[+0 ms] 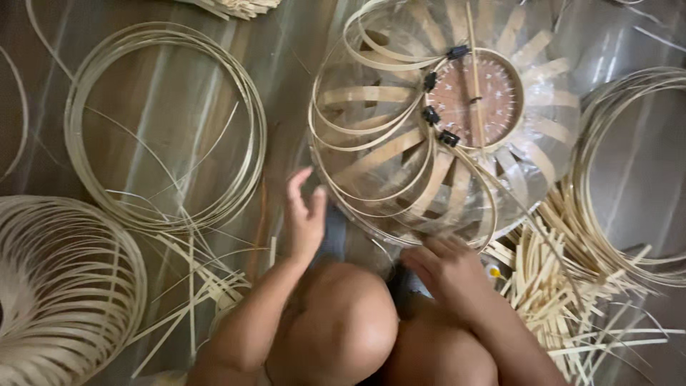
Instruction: The person weaves a bamboo lamp by hand, securing thin bamboo strips around a circular wooden frame using glue and small clips.
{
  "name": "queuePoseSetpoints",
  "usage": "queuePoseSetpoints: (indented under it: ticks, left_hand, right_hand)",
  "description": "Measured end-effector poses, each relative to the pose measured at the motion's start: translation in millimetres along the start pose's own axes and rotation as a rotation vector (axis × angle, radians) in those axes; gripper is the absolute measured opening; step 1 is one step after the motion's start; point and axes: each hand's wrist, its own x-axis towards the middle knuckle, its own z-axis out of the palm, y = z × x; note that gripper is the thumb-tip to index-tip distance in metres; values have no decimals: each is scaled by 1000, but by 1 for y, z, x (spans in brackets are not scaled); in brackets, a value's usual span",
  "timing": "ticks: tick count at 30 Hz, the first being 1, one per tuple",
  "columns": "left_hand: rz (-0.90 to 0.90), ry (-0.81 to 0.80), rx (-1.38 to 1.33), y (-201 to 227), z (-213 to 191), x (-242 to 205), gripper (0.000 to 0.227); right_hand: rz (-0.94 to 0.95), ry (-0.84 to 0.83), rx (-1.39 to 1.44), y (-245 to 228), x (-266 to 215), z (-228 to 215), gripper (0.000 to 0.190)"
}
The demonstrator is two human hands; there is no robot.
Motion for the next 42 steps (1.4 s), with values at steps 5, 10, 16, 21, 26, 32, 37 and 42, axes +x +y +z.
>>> queuePoseSetpoints:
  ticks: [5, 10, 16, 21, 26, 32, 37, 42]
  left_hand:
    - [-738, -278, -457, -98, 15, -38, 58]
    - [-876, -403, -324, -112, 45, -43, 62]
    - [-768, -361, -542, -115, 56, -39, 60]
    - [-637, -378, -427, -117, 58, -40, 48]
    - [-741, -359, -499, -111, 59, -41, 39]
    - [-687, -343, -495, -116, 65, -44, 47]
    - [-555, -334, -281, -112, 63, -43, 54]
    - [-550, -369, -231, -104, 60, -38, 54]
  right_hand:
    - [-185, -62, -241, 15, 21, 51, 51]
    - [-229, -192, -362, 21, 26, 81, 54]
    - [-249, -189, -363, 26, 26, 93, 47]
    - [-257, -243, -380, 22, 33, 93, 42]
    - [-289, -142, -420, 16, 36, 89, 45]
    - [-259, -148, -361, 20, 33, 93, 42]
    - [-219, -169, -345, 24, 30, 97, 45]
    - [-270, -104, -368, 24, 31, 100, 45]
